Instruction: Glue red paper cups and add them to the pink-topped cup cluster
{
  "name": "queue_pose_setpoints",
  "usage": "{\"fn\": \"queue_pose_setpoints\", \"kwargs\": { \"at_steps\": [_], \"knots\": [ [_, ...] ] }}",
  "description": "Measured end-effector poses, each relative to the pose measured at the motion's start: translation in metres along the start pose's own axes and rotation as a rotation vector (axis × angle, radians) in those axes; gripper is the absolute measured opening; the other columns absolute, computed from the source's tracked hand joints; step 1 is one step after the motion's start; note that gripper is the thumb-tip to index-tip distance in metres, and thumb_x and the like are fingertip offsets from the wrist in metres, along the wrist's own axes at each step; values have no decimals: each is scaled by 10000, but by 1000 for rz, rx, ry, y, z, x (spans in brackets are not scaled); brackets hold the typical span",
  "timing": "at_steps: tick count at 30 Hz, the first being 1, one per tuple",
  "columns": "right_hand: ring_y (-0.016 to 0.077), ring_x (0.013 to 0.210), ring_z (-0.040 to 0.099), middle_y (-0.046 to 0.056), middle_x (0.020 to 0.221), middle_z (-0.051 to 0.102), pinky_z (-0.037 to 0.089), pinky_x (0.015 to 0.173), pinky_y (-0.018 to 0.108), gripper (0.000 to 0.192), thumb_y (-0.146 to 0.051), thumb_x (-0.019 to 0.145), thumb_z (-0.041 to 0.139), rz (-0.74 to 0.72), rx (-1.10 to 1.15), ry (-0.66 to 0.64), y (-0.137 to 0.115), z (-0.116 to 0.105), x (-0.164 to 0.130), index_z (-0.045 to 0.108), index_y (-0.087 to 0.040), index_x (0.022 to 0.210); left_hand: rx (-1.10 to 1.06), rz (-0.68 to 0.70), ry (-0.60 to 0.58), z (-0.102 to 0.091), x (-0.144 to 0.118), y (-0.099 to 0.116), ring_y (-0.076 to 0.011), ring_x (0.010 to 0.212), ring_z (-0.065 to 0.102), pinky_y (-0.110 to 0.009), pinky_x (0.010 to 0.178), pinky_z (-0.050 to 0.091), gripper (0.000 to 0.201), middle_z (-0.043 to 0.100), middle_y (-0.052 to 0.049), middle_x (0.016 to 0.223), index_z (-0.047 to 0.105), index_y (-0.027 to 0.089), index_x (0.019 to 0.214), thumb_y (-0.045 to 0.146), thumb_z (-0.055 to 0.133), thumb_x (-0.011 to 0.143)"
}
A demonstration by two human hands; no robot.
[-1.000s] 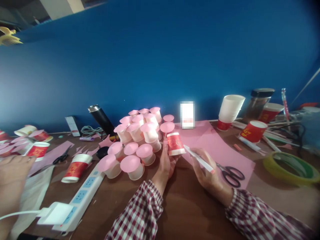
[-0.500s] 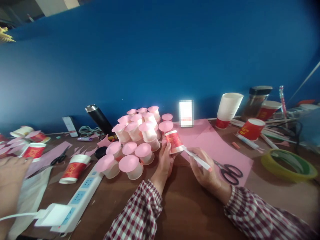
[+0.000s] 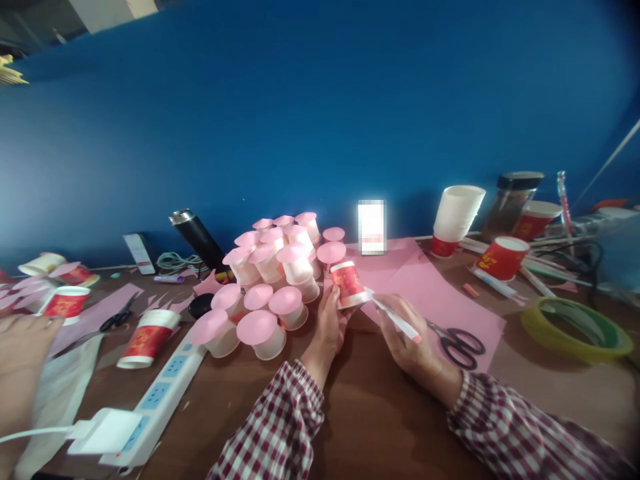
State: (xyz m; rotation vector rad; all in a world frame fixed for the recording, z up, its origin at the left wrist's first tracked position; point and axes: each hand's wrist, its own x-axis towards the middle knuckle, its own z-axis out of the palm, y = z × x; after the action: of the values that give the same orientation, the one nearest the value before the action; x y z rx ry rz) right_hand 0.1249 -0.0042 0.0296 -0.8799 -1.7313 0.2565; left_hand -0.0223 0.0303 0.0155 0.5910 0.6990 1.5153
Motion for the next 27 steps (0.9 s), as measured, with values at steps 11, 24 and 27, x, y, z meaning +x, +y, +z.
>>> {"fn": "queue_pose_setpoints", "kwargs": {
  "at_steps": [11, 24, 27],
  "knots": [
    [230, 927, 647, 93, 1011, 668, 552, 807, 379, 199, -256, 979, 460, 24, 23, -21, -1, -2, 0, 593, -231, 1125, 6, -25, 37, 0, 0, 0, -248, 988, 681, -438, 958, 508, 326, 724, -80, 998, 654, 155, 995, 397, 726, 788],
    [203, 861, 630, 65, 980, 653, 521, 778, 329, 199, -194, 963, 477, 16, 33, -16, -1, -2, 0, 575, -226, 1134, 38, -7, -17, 0, -1, 1, -178, 841, 660, -318, 817, 522, 372, 701, -71, 968, 652, 146, 1011, 462, 688, 817],
    [206, 872, 622, 64, 983, 646, 513, 780, 333, 212, -177, 962, 468, -2, 28, -18, 2, -1, -1, 571, -229, 1141, 18, -17, 3, 2, 0, 1, -172, 839, 645, -290, 776, 517, 407, 694, -74, 989, 649, 147, 1041, 508, 631, 854]
  ]
}}
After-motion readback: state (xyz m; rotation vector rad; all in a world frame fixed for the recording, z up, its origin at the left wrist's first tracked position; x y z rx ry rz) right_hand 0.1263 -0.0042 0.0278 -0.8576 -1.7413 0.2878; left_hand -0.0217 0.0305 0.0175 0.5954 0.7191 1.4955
